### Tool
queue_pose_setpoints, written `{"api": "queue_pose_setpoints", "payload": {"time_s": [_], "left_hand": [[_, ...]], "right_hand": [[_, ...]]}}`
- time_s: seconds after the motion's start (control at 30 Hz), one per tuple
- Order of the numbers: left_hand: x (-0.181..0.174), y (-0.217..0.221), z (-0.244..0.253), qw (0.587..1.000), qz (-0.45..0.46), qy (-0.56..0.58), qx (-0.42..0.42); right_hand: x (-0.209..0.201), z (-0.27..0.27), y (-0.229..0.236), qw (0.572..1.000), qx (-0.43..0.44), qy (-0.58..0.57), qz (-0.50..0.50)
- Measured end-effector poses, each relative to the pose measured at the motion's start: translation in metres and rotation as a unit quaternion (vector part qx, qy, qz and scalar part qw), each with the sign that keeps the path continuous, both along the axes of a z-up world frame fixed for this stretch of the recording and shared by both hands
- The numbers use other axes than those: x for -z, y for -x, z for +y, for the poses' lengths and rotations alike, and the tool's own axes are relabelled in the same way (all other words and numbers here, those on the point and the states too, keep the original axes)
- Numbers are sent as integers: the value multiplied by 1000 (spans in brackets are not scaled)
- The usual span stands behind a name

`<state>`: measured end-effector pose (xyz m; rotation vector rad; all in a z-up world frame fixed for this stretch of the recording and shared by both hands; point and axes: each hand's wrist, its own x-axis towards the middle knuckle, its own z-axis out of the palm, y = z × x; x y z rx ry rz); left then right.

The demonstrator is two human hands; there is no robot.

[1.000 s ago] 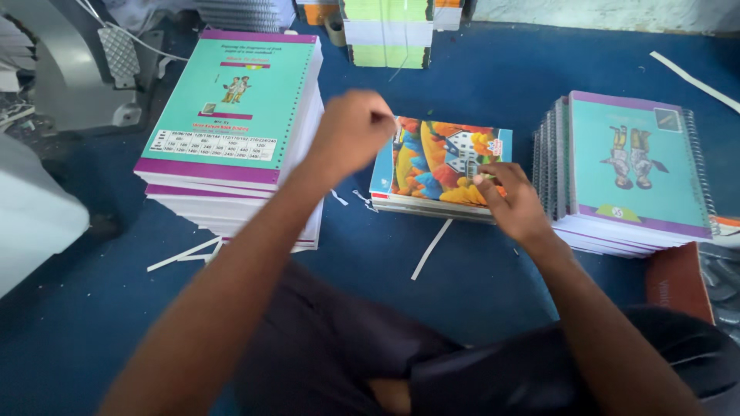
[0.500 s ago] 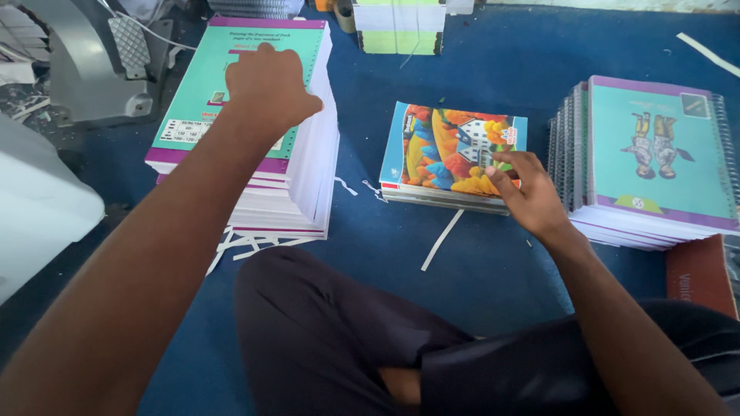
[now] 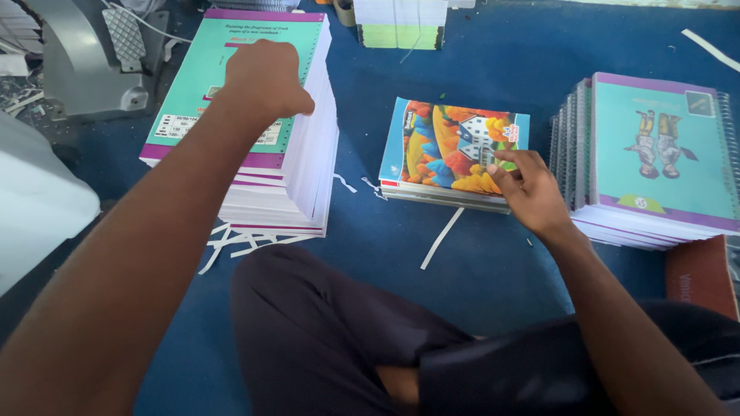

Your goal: The person sits on the floor and binds spiral notebooks by hand. They insert a plastic spiral coil into the punched holes of a notebook, then close the coil ends to secure it. They repeat this process for multiple notebooks, stacking the finished ones to the side.

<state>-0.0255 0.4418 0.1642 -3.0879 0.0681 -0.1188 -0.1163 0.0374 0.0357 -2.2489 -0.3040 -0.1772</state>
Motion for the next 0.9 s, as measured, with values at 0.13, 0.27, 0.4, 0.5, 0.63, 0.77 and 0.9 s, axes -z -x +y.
{"api": "queue_pose_setpoints", "payload": {"time_s": [0.13,0.27,0.4,0.5,0.63,0.77,0.9], "left_hand": [[1,0,14,998,-44,23,44],[0,-2,24,994,-62,10,89],[-2,-3,27,992,-80,29,96],[-5,-1,32,991,-76,40,102],[-10,1,39,983,-100,66,140],[-14,3,46,982,-90,96,133],[-16,4,53,973,-79,178,127]], "right_hand": [[-1,2,1,1000,-8,1,8],[-3,9,2,999,-18,-25,18],[-13,24,4,995,-41,-85,12],[-18,46,3,980,-78,-179,38],[-30,88,-7,969,-127,-209,16],[-41,142,-5,949,-210,-233,41],[-57,186,2,946,-231,-215,76]]}}
